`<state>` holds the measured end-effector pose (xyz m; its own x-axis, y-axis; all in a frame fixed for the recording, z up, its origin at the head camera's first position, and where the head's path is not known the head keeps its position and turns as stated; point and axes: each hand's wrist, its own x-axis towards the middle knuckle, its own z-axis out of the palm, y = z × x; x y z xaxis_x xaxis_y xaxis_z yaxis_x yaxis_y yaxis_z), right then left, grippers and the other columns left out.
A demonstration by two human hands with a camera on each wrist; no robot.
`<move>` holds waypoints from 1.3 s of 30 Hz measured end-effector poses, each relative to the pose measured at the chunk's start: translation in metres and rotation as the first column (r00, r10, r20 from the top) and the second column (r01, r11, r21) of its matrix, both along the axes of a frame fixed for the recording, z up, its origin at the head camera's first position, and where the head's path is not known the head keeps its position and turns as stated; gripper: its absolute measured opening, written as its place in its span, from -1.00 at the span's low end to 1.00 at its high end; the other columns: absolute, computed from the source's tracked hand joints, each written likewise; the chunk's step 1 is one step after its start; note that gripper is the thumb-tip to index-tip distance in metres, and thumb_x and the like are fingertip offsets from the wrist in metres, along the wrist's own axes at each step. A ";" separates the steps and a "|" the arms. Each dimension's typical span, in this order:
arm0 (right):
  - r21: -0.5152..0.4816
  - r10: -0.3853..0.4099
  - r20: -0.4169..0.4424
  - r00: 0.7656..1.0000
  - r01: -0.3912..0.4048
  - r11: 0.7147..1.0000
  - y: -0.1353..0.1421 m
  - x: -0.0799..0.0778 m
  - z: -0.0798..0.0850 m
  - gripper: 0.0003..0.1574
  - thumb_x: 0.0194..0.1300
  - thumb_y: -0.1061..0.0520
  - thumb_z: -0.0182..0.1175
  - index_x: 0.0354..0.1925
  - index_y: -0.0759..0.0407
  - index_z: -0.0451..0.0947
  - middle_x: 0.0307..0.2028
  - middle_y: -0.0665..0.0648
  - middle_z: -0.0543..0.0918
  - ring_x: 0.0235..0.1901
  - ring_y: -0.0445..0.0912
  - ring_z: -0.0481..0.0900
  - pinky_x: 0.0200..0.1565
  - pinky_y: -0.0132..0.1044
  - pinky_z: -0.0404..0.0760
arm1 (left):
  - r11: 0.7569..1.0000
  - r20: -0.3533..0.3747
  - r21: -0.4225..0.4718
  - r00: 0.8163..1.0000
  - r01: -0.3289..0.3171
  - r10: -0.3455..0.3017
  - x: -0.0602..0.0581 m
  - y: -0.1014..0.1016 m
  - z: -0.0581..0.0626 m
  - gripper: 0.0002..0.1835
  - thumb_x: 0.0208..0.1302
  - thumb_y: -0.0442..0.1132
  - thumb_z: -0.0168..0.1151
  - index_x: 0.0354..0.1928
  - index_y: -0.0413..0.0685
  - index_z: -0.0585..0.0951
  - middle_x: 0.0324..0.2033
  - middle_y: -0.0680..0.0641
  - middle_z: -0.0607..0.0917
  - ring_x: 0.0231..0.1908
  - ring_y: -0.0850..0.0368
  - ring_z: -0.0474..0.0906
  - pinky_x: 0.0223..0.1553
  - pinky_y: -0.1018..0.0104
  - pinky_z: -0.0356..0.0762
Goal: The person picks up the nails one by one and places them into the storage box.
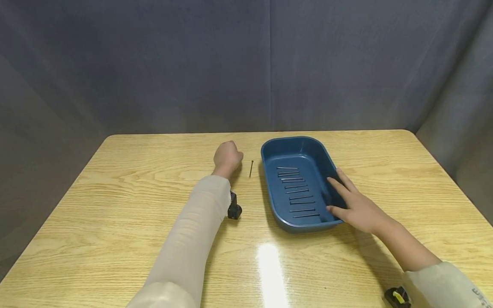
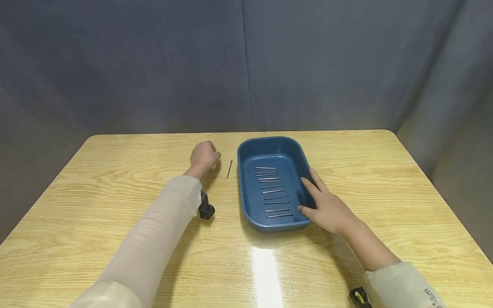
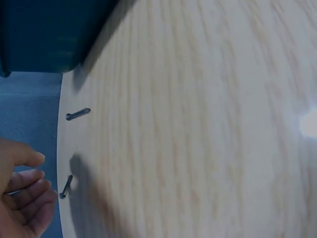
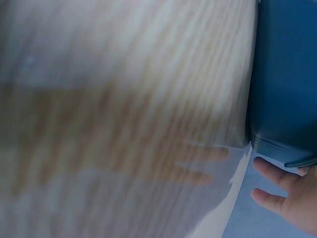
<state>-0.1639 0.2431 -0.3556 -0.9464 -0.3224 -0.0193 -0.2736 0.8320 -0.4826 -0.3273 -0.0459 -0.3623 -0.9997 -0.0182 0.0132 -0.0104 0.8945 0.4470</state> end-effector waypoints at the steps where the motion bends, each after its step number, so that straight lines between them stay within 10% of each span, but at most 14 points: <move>1: -0.002 0.000 0.001 1.000 0.000 1.000 0.000 0.000 0.000 -0.14 0.19 -0.06 0.00 0.29 0.22 -0.14 0.30 0.13 -0.39 0.13 0.35 0.00 -0.11 0.22 0.21 | 1.000 0.010 -0.008 1.000 -0.009 0.009 0.000 -0.001 -0.001 -0.69 0.09 -0.28 -0.02 -0.78 -0.05 0.28 -0.79 0.04 0.28 -0.77 0.20 0.15 -0.76 0.41 0.13; 20: -0.010 0.003 0.004 1.000 -0.003 1.000 0.000 0.001 0.001 -0.13 0.18 -0.06 0.02 0.29 0.23 -0.13 0.30 0.16 -0.37 0.15 0.34 -0.04 -0.08 0.24 0.16 | 0.993 0.064 -0.030 0.991 -0.118 0.119 -0.001 -0.005 -0.010 -0.78 0.22 -0.36 -0.11 -0.22 -0.27 0.53 -0.31 -0.20 0.55 -0.36 -0.04 0.52 -0.49 0.18 0.50; 39: -0.020 0.005 -0.001 1.000 -0.005 1.000 0.000 0.001 0.000 -0.13 0.18 -0.04 0.03 0.29 0.23 -0.13 0.30 0.18 -0.35 0.16 0.33 -0.07 -0.06 0.25 0.13 | 0.993 0.048 -0.083 0.995 -0.081 0.085 -0.007 -0.016 -0.011 -0.78 0.20 -0.41 -0.12 -0.19 -0.28 0.50 -0.28 -0.21 0.56 -0.26 -0.05 0.51 -0.34 0.21 0.49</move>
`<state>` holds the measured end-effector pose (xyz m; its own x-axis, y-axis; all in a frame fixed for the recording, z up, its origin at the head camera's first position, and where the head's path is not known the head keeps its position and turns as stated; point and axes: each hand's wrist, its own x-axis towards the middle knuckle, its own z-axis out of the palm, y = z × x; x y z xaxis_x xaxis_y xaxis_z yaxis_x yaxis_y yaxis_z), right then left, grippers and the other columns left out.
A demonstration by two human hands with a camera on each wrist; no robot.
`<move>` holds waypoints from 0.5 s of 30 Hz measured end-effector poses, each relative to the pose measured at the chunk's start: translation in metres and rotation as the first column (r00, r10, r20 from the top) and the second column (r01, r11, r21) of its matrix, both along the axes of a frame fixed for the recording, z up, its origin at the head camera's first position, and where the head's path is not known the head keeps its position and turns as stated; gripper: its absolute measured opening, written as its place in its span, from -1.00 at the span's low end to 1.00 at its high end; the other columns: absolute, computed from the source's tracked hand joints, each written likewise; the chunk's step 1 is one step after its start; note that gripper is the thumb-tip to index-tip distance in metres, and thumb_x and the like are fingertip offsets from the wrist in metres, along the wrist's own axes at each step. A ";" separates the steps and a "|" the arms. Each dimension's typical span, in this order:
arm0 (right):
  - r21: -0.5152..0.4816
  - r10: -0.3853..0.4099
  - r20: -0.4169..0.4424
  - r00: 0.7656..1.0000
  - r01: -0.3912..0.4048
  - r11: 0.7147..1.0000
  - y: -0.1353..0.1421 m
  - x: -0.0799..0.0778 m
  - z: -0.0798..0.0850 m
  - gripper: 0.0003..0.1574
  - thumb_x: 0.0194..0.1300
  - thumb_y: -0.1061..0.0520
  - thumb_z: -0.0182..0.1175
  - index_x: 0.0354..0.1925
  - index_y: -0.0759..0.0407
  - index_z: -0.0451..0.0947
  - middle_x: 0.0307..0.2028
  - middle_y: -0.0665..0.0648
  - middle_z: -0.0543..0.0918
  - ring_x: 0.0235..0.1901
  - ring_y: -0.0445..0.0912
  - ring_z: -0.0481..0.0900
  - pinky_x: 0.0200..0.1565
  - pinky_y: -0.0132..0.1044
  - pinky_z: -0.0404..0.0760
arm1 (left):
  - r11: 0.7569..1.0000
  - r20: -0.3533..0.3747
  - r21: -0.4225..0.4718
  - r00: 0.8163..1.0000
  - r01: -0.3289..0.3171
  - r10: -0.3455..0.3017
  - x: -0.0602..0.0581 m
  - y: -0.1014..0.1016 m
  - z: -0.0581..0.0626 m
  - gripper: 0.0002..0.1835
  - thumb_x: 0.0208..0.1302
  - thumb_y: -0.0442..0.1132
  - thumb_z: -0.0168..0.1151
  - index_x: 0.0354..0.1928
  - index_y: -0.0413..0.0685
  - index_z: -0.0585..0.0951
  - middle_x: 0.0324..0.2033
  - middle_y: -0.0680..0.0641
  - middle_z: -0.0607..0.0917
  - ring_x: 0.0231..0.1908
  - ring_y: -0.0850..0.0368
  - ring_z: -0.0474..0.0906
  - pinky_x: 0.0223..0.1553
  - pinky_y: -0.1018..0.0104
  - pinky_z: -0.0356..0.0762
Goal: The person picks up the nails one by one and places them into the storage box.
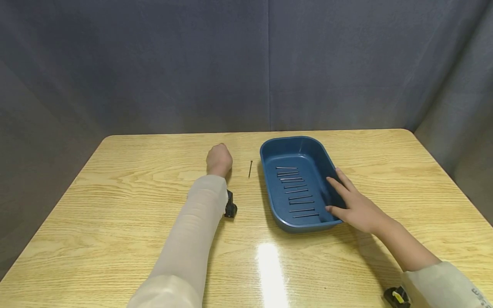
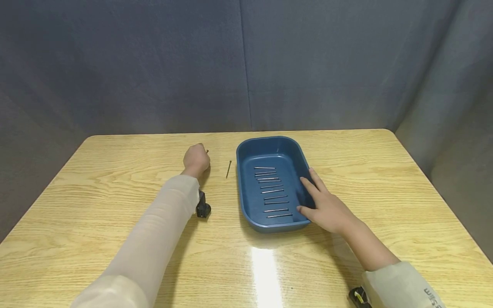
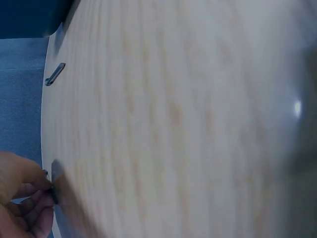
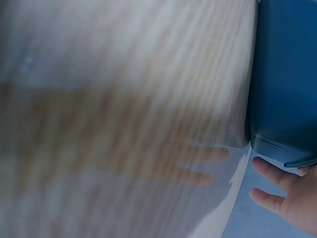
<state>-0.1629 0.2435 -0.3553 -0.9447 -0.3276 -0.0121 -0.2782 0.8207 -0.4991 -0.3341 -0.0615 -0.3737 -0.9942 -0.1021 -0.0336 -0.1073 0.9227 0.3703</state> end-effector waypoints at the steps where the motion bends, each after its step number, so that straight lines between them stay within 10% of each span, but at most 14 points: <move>1: 0.000 -0.001 0.000 1.000 0.001 1.000 0.000 0.000 0.000 -0.13 0.18 -0.04 0.03 0.29 0.23 -0.13 0.30 0.18 -0.35 0.16 0.33 -0.07 -0.06 0.25 0.13 | 1.000 0.010 -0.007 1.000 0.005 -0.005 0.000 0.000 0.001 -0.78 0.20 -0.40 -0.12 -0.19 -0.28 0.50 -0.28 -0.20 0.56 -0.27 -0.05 0.51 -0.35 0.21 0.49; 15: 0.001 -0.004 -0.005 1.000 0.004 1.000 0.000 0.001 -0.001 -0.13 0.17 -0.04 0.03 0.29 0.24 -0.13 0.30 0.18 -0.35 0.16 0.33 -0.05 -0.08 0.23 0.17 | 0.985 0.085 -0.003 0.982 0.171 -0.170 0.005 0.001 0.008 -0.82 0.13 -0.22 0.08 -0.56 -0.14 0.51 -0.52 -0.05 0.52 -0.55 0.11 0.38 -0.56 0.35 0.33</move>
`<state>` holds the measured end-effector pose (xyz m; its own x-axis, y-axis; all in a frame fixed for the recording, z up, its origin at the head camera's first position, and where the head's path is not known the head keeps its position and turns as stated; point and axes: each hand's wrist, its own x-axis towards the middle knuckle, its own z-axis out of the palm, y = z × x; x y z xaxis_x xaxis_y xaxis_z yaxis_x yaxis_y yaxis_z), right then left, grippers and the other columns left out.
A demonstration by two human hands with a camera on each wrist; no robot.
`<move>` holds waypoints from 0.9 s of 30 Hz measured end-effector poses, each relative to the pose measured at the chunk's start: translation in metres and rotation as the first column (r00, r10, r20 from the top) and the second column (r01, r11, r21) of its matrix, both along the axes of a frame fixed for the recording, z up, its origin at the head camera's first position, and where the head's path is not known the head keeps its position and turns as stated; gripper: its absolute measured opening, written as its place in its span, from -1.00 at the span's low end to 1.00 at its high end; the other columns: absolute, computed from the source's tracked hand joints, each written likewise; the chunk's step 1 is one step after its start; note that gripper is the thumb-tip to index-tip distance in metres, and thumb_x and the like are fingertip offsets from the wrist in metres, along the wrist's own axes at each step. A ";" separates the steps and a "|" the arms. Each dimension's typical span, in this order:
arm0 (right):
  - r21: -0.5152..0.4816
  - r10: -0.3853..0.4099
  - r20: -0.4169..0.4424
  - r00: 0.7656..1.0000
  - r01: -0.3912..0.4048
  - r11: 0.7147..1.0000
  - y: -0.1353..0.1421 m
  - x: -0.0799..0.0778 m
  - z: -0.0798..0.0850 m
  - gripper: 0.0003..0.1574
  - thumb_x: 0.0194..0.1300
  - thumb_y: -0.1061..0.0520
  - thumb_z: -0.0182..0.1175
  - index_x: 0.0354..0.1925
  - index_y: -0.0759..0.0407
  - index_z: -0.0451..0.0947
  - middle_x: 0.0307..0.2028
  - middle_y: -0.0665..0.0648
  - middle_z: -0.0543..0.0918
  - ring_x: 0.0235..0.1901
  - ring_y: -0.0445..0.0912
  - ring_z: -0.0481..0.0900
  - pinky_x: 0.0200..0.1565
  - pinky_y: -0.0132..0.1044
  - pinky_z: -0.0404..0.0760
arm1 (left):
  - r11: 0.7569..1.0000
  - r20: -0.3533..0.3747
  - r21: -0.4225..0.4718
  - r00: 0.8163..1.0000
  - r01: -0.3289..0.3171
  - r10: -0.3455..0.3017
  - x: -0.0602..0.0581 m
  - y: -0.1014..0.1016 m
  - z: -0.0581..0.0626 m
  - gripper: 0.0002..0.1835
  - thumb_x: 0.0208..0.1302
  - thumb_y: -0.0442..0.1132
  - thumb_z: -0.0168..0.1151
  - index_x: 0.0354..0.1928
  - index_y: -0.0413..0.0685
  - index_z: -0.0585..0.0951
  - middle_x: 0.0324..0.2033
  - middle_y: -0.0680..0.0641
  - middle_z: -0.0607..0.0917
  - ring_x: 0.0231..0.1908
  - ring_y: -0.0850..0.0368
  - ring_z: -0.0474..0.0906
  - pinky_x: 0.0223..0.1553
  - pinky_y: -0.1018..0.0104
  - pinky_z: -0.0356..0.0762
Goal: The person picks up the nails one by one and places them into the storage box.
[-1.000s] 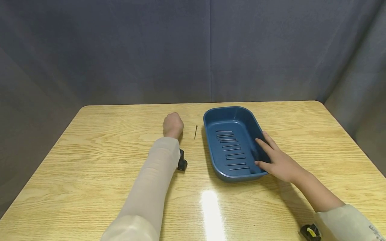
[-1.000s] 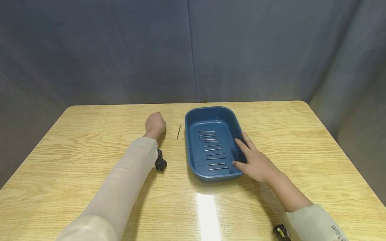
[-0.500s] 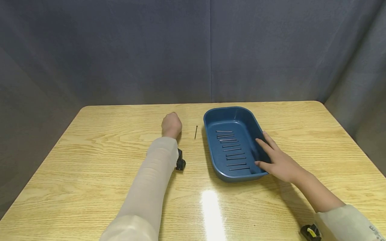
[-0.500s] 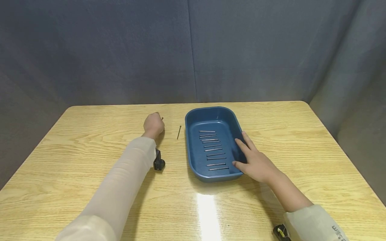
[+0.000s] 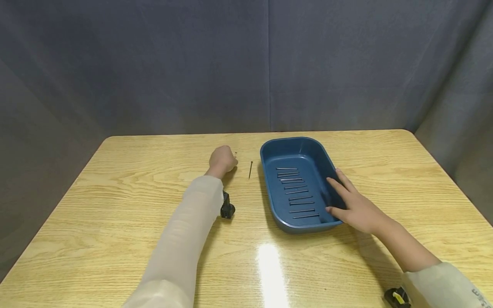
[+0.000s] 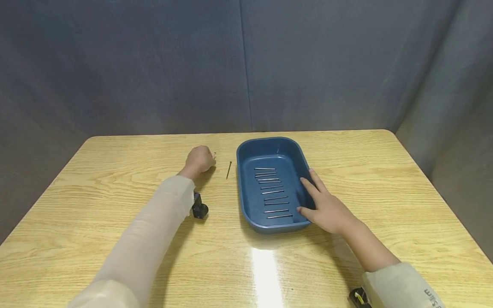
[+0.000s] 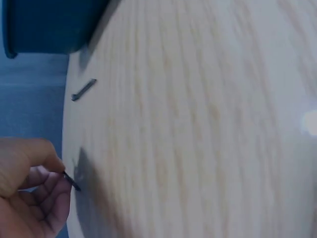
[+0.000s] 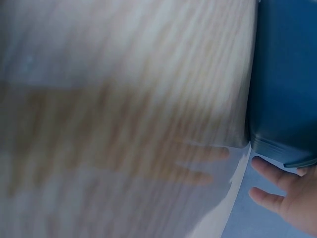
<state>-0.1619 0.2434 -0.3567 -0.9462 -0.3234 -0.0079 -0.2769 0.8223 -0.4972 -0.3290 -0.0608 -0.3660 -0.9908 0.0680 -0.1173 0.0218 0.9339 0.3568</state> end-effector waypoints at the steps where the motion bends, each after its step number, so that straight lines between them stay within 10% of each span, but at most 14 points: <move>1: 0.001 0.001 -0.001 1.000 -0.001 1.000 0.000 0.000 0.000 -0.13 0.17 -0.04 0.03 0.29 0.23 -0.13 0.30 0.18 -0.35 0.15 0.34 -0.04 -0.08 0.23 0.18 | 1.000 -0.010 0.009 1.000 0.018 -0.018 0.000 0.000 0.001 -0.79 0.12 -0.22 0.09 -0.62 -0.12 0.47 -0.58 -0.03 0.49 -0.59 0.13 0.36 -0.57 0.36 0.31; 6: 0.004 0.003 -0.001 1.000 -0.003 1.000 0.000 -0.002 0.000 -0.13 0.17 -0.04 0.03 0.29 0.23 -0.13 0.30 0.14 -0.38 0.15 0.34 -0.04 -0.08 0.24 0.17 | 0.976 -0.045 0.203 0.997 0.072 -0.064 0.005 0.001 0.007 -0.66 0.13 -0.31 0.04 -0.74 -0.07 0.24 -0.80 0.02 0.30 -0.77 0.18 0.23 -0.57 0.36 0.28; 13: 0.005 0.007 -0.008 1.000 -0.007 1.000 -0.001 -0.001 0.001 -0.13 0.17 -0.02 0.04 0.29 0.24 -0.12 0.30 0.19 -0.35 0.14 0.35 -0.02 -0.10 0.24 0.19 | 0.888 -0.094 0.439 0.990 0.134 -0.103 0.009 0.005 0.013 -0.95 0.15 -0.33 0.02 -0.36 -0.16 0.43 -0.48 -0.05 0.46 -0.60 0.17 0.33 -0.41 0.32 0.34; 22: -0.006 0.000 -0.001 1.000 0.000 1.000 -0.002 -0.003 0.000 -0.13 0.17 0.01 0.04 0.29 0.23 -0.15 0.30 0.17 -0.38 0.16 0.33 -0.07 -0.08 0.25 0.15 | 0.803 -0.162 0.553 0.974 0.221 -0.156 0.016 0.029 0.038 -0.83 0.10 -0.36 0.05 -0.24 -0.24 0.49 -0.43 -0.06 0.52 -0.50 0.15 0.39 -0.41 0.37 0.37; 27: -0.011 0.001 -0.010 1.000 -0.001 1.000 -0.002 -0.004 0.000 -0.13 0.17 0.00 0.04 0.29 0.23 -0.14 0.30 0.17 -0.37 0.17 0.32 -0.08 -0.07 0.25 0.14 | 0.802 -0.181 0.529 0.960 0.279 -0.215 0.024 0.045 0.049 -0.83 0.10 -0.35 0.05 -0.23 -0.19 0.49 -0.38 -0.06 0.53 -0.41 0.14 0.40 -0.38 0.36 0.38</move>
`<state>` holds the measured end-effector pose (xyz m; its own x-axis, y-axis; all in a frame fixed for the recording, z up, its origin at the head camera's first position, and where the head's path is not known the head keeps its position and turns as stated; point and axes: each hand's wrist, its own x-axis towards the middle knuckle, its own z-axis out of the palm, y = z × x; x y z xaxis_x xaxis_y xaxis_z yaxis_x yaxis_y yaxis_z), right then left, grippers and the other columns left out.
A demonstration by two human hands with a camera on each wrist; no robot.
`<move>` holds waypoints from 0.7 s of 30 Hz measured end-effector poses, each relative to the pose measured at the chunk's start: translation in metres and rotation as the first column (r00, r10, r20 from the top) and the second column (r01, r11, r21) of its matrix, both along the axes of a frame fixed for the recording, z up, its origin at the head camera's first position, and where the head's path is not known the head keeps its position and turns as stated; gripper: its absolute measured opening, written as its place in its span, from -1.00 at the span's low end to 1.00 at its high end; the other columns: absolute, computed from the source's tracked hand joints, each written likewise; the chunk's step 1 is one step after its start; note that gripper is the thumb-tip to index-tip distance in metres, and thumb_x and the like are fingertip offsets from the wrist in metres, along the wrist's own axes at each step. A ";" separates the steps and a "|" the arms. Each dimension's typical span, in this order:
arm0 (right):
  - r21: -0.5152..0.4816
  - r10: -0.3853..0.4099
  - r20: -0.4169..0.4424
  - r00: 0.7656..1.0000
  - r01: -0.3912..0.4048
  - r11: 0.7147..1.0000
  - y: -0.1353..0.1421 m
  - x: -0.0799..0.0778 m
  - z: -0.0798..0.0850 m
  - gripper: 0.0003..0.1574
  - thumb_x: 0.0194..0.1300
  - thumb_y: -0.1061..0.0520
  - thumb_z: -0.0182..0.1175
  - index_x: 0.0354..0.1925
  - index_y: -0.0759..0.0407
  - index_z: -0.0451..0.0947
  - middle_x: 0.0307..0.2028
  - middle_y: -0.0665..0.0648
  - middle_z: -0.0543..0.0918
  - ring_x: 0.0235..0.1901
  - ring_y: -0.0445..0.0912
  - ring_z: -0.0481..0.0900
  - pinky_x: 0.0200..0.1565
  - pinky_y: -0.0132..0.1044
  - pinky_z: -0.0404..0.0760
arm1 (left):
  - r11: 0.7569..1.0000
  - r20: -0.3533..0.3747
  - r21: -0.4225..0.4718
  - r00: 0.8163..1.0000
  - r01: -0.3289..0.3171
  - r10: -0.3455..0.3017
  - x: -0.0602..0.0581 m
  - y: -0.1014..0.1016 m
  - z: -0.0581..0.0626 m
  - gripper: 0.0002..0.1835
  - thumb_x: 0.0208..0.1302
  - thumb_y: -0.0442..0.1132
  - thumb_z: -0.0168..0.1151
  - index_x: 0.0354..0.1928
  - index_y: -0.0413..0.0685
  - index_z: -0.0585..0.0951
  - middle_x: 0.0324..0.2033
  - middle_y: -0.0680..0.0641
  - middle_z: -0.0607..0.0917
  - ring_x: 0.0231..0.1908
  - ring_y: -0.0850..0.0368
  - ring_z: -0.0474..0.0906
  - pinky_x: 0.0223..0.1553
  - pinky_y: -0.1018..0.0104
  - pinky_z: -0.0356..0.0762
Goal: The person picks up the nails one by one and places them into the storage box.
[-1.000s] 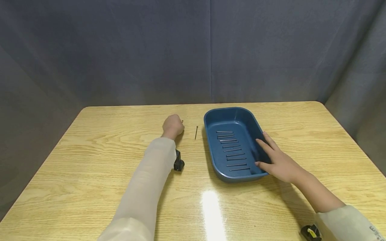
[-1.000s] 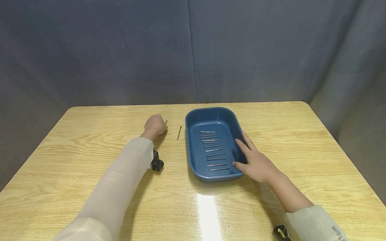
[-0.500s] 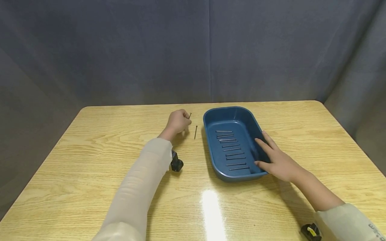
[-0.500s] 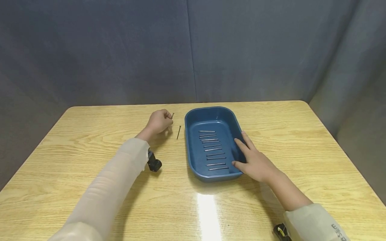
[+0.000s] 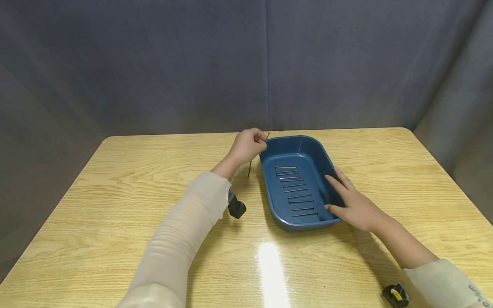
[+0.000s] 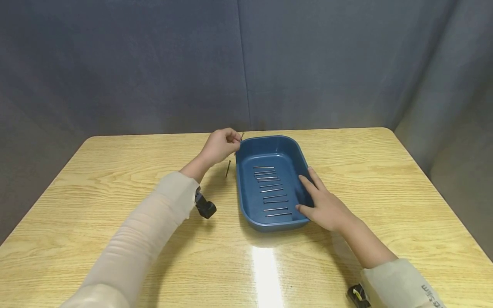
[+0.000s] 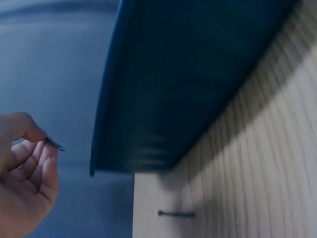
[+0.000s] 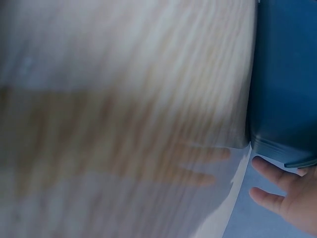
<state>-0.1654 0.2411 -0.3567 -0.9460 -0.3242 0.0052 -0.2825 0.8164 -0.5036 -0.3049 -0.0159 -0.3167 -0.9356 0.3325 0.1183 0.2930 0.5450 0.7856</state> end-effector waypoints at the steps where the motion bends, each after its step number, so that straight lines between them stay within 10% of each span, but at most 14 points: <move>1: 0.001 0.001 -0.002 1.000 -0.001 1.000 0.000 0.000 0.000 -0.13 0.17 -0.01 0.04 0.29 0.23 -0.14 0.30 0.18 -0.37 0.17 0.33 -0.07 -0.07 0.25 0.14 | 1.000 -0.006 -0.016 1.000 0.015 -0.015 0.001 0.003 0.001 -0.83 0.11 -0.34 0.05 -0.23 -0.19 0.49 -0.37 -0.05 0.52 -0.41 0.14 0.40 -0.38 0.37 0.37; 21: 0.013 0.008 -0.012 1.000 -0.007 1.000 -0.003 0.000 0.001 -0.14 0.17 -0.01 0.04 0.29 0.23 -0.12 0.30 0.19 -0.34 0.16 0.32 -0.02 -0.08 0.22 0.19 | 0.972 -0.049 -0.174 0.985 0.156 -0.167 -0.001 0.031 -0.009 -0.86 0.10 -0.41 0.03 -0.27 -0.22 0.51 -0.36 -0.06 0.55 -0.37 0.18 0.42 -0.37 0.44 0.39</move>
